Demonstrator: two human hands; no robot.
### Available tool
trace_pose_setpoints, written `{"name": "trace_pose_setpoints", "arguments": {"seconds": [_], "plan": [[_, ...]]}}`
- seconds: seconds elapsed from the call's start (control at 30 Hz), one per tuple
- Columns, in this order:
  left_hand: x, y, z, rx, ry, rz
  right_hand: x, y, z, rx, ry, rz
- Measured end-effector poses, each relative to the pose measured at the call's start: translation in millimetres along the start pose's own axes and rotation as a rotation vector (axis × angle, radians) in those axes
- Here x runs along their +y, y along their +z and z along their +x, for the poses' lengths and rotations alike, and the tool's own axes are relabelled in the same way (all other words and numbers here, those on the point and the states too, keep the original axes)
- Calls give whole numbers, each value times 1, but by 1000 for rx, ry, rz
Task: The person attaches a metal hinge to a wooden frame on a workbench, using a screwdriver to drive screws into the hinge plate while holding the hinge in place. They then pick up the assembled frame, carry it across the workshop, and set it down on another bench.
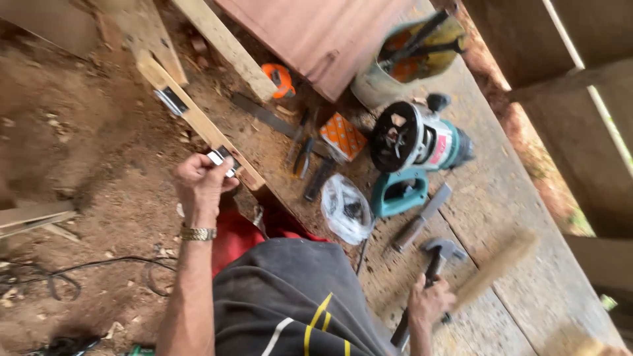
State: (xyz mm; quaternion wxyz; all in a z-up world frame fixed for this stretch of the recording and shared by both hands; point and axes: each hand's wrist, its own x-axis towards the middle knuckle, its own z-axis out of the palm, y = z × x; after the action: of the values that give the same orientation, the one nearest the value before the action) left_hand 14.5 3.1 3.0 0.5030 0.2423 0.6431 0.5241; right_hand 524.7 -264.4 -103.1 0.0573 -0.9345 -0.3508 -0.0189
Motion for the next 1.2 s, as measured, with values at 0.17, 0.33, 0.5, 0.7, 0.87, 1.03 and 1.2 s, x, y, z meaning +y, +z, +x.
{"name": "trace_pose_setpoints", "arguments": {"seconds": [0.17,0.33,0.5,0.7,0.87,1.03,1.2], "plan": [[0,-1,0,-1,1,-46,-217,-119,7,3,-570,427],[8,-2,-9,19,57,-34,-379,-87,6,-381,-945,521],[7,0,3,69,136,216,-426,-21,15,-364,-999,523],[3,-8,12,-32,154,168,-410,-66,4,-435,-660,497],[-3,-8,15,-56,127,67,-366,-146,-46,-611,-590,949],[3,-10,11,-72,122,26,-373,-161,-87,-752,-686,851],[22,-12,13,-144,22,-89,-425,-141,-101,-522,-654,789]]}}
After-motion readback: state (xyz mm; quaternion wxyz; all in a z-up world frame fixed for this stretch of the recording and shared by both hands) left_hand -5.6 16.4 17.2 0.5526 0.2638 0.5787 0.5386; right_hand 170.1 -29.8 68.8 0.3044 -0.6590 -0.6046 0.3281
